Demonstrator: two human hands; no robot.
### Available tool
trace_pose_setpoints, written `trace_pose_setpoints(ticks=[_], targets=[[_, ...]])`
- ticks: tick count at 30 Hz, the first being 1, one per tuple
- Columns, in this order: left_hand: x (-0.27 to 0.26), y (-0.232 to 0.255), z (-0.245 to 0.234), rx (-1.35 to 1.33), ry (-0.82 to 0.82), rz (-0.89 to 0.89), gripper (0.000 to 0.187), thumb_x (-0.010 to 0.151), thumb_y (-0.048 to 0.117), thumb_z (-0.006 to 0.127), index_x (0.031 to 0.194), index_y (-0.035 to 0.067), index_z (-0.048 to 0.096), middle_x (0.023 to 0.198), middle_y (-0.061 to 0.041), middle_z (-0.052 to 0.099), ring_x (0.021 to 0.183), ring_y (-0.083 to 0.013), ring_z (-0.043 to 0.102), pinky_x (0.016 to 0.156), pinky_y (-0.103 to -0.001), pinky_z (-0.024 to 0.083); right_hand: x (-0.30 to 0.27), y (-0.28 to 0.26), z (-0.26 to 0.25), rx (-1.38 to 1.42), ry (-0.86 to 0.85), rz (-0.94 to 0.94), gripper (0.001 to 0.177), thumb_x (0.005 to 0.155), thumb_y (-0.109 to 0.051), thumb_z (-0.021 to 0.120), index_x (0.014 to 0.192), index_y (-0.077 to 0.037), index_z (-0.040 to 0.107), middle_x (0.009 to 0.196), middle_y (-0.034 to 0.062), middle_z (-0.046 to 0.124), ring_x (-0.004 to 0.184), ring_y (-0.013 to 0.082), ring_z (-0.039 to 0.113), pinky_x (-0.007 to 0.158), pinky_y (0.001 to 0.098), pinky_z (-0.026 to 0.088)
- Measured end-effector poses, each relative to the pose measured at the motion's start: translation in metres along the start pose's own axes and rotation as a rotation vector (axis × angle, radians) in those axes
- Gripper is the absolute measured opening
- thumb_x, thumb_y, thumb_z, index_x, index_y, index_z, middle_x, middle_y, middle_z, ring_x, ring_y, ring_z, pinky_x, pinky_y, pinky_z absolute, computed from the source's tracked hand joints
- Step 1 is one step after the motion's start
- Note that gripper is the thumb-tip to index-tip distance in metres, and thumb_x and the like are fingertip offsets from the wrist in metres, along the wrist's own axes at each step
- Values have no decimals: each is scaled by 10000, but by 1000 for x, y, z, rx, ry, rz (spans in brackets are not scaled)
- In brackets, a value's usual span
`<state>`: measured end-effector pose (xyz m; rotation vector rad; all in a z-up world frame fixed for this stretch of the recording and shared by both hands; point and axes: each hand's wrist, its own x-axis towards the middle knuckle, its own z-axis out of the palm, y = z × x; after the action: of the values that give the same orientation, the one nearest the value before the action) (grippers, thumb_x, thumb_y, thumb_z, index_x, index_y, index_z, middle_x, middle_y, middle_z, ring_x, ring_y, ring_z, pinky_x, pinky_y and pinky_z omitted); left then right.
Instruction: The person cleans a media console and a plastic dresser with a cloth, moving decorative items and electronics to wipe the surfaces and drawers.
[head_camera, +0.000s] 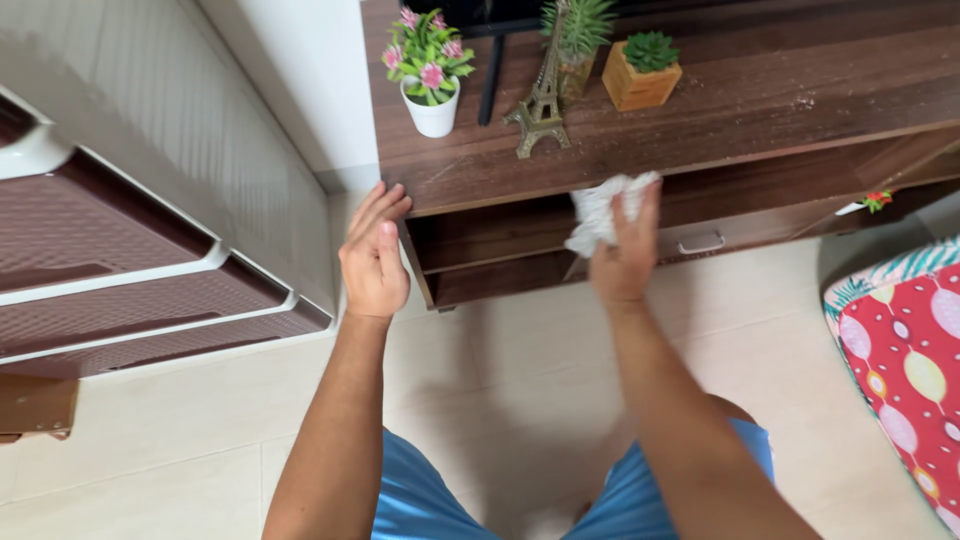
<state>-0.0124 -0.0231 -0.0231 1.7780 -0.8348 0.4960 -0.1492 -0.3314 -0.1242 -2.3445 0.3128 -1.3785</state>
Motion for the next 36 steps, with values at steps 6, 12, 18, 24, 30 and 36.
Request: trace_pose_setpoints(ticks=[6, 12, 18, 24, 30, 36], targets=[[-5, 3, 6, 19, 27, 22, 427, 1097, 188, 388, 1171, -61, 727, 1333, -213, 690, 1410, -407, 553, 1206, -467, 402, -91, -45, 86, 30, -155, 431, 832, 783, 102, 676, 1530, -227, 519, 1669, 217, 249, 1455, 375, 478, 1155, 344, 437], [-6, 0, 7, 15, 25, 40, 360, 1084, 149, 436, 1187, -60, 710, 1355, -211, 672, 1422, -418, 539, 1211, -474, 405, -85, -148, 108, 114, -924, 510, 724, 829, -1, 658, 1507, -188, 486, 1405, 208, 565, 1203, 366, 629, 1025, 429, 502], [-9, -5, 10, 17, 39, 67, 293, 1061, 74, 473, 1210, -47, 694, 1362, -204, 671, 1429, -418, 530, 1207, -464, 415, -24, -68, 61, 151, -341, 139, 561, 876, -165, 714, 1419, -147, 578, 1494, 183, 564, 1412, 356, 566, 1152, 485, 472], [-8, -12, 14, 81, 63, 93, 232, 1043, 51, 535, 1166, -29, 715, 1324, -182, 683, 1390, -393, 570, 1180, -460, 458, -19, -89, 137, -252, -846, -83, 769, 940, -630, 585, 1528, -160, 426, 1601, 174, 347, 1455, 437, 295, 1161, 657, 190], [-9, -17, 16, 111, 78, 104, 229, 1006, 8, 562, 1163, -15, 728, 1329, -168, 688, 1391, -421, 558, 1153, -450, 474, 59, -56, 130, -221, -1226, 410, 758, 1008, -688, 478, 1554, -163, 450, 1645, 119, 403, 1524, 336, 381, 1285, 490, 274], [-5, -7, 8, 225, 31, 158, 272, 929, -24, 597, 1173, -11, 718, 1343, -169, 676, 1385, -408, 570, 1165, -463, 462, 15, -94, 105, -43, -1038, -255, 571, 963, -423, 516, 1490, -202, 536, 1616, 172, 302, 1460, 393, 234, 1169, 555, 167]])
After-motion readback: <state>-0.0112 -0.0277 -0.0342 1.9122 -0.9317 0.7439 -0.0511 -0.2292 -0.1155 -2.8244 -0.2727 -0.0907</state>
